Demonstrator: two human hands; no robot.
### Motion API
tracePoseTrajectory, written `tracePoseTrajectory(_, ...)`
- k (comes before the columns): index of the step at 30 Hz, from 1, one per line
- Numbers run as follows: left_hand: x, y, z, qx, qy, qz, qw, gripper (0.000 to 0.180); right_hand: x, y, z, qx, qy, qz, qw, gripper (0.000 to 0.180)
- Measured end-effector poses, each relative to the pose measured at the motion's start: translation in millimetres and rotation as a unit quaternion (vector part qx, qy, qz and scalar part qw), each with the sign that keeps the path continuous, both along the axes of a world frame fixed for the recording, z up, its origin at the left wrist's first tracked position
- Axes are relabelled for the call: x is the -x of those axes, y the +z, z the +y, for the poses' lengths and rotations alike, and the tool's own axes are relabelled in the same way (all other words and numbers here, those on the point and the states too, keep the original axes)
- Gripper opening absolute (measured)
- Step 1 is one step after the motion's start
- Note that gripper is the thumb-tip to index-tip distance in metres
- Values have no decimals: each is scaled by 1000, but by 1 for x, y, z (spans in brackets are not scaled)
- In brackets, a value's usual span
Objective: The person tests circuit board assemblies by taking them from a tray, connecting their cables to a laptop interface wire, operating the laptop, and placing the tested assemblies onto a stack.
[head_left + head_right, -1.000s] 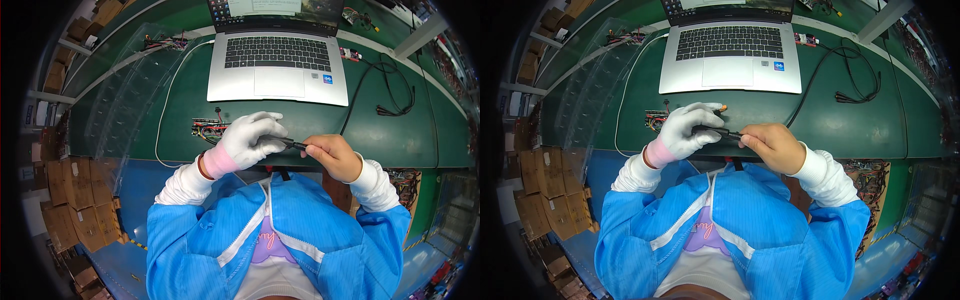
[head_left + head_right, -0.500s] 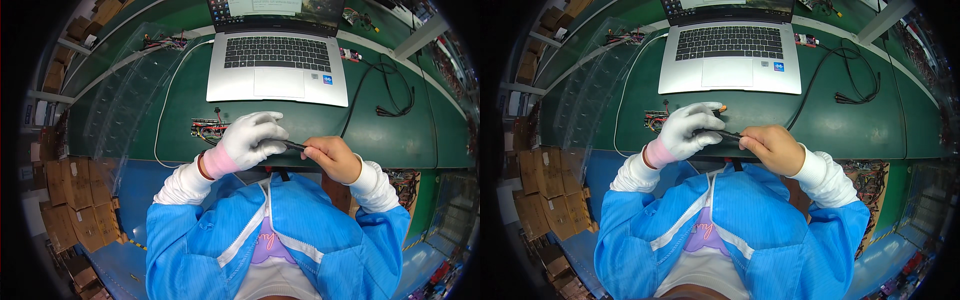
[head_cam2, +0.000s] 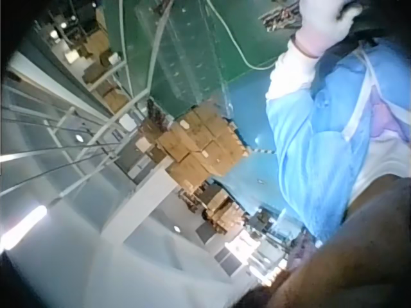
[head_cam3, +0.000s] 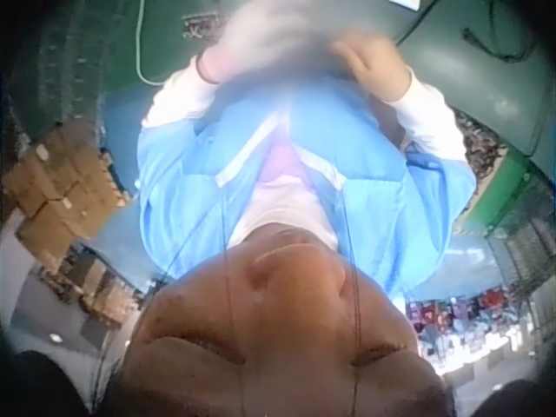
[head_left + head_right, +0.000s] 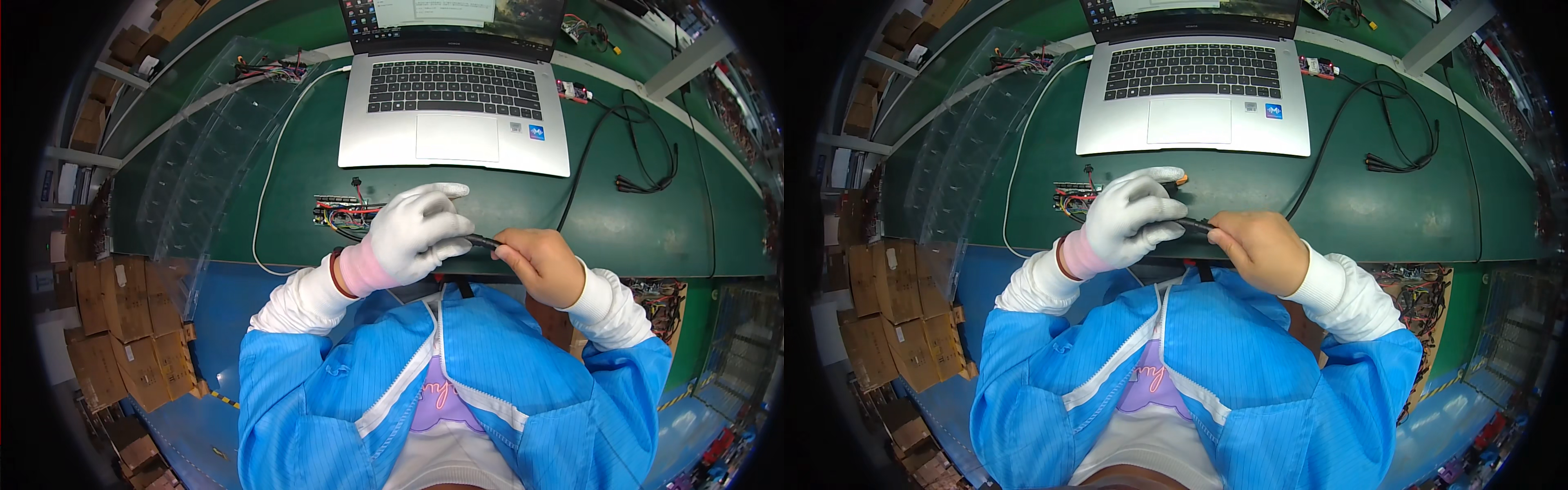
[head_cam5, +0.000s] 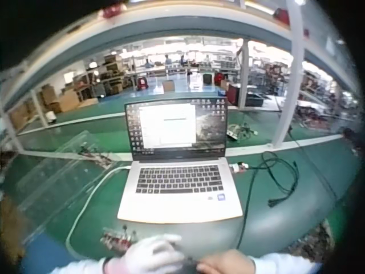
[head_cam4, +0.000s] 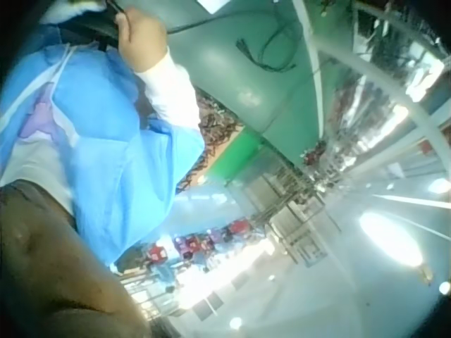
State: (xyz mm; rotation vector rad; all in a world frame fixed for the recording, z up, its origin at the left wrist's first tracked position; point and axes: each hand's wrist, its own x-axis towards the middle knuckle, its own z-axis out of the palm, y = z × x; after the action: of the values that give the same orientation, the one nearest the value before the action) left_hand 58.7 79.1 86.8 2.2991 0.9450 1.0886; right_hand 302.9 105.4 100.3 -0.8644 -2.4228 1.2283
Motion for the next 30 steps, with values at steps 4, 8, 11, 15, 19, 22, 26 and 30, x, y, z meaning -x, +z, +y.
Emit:
tracePoseTrajectory(4,-1,-3,-1,2,-2,2,1000,24,-1,-3,1,-38,22,1,999,19)
tracePoseTrajectory(8,-2,-5,0,-27,-28,-3,999,24,-3,-3,4,77,55,64,993,17)
tracePoseTrajectory(11,-6,-9,0,-44,-10,32,998,25,-2,-4,-3,-26,15,7,1000,17)
tracePoseTrajectory(15,-9,-14,0,-31,-26,14,999,24,-6,-10,2,22,44,32,998,17)
tracePoseTrajectory(19,-12,-23,6,-64,-33,4,997,23,-6,-18,3,5,25,37,999,17)
tracePoseTrajectory(22,-11,-22,9,-74,-24,11,997,22,-3,-16,7,16,11,49,999,15)
tracePoseTrajectory(26,-8,-25,7,-92,-18,-1,996,19,6,-17,8,-3,13,66,998,14)
tracePoseTrajectory(30,-9,-37,7,-118,-19,-4,993,17,-1,-32,11,-19,8,34,999,15)
